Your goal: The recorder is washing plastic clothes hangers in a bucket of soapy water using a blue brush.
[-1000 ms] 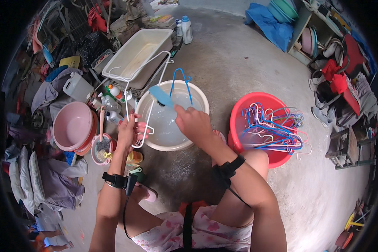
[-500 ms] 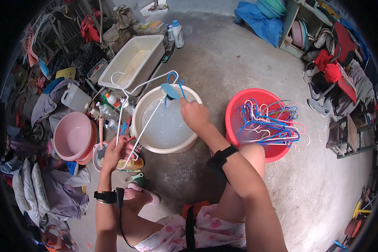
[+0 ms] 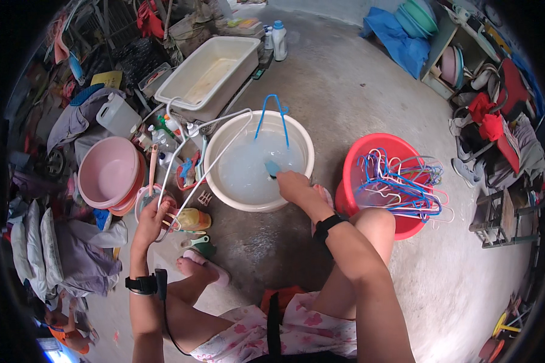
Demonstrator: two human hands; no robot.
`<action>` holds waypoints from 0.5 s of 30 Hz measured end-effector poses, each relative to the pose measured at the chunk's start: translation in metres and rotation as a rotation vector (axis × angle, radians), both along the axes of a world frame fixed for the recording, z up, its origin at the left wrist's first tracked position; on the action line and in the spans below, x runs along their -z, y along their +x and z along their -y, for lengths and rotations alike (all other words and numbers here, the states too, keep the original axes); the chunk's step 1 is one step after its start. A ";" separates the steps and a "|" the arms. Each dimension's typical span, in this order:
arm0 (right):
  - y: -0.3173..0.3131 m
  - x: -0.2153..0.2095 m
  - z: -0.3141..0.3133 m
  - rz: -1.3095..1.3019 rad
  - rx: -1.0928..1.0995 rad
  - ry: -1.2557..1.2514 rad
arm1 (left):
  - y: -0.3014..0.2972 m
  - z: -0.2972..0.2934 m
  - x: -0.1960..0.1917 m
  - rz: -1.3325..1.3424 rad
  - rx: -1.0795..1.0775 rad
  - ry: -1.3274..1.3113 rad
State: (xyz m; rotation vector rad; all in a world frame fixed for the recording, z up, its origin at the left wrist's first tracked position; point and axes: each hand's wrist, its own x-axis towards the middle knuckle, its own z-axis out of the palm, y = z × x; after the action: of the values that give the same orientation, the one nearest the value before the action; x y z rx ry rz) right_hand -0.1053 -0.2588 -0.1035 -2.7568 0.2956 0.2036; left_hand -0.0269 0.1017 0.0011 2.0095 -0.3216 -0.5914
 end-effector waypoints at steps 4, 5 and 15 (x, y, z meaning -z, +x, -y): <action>-0.007 -0.009 0.008 -0.016 0.081 0.037 | -0.004 0.000 -0.006 0.034 0.012 0.096; -0.013 -0.028 0.003 -0.018 0.076 0.039 | -0.006 -0.002 -0.008 0.048 0.022 0.127; -0.031 -0.070 -0.037 0.657 -0.033 0.459 | -0.003 0.008 0.003 0.067 0.194 0.159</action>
State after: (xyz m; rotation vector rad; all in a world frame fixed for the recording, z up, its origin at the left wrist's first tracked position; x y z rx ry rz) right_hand -0.1367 -0.2214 -0.0334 -2.2169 0.0182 -0.5516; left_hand -0.0302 0.0932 -0.0017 2.1691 -0.5288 -0.6890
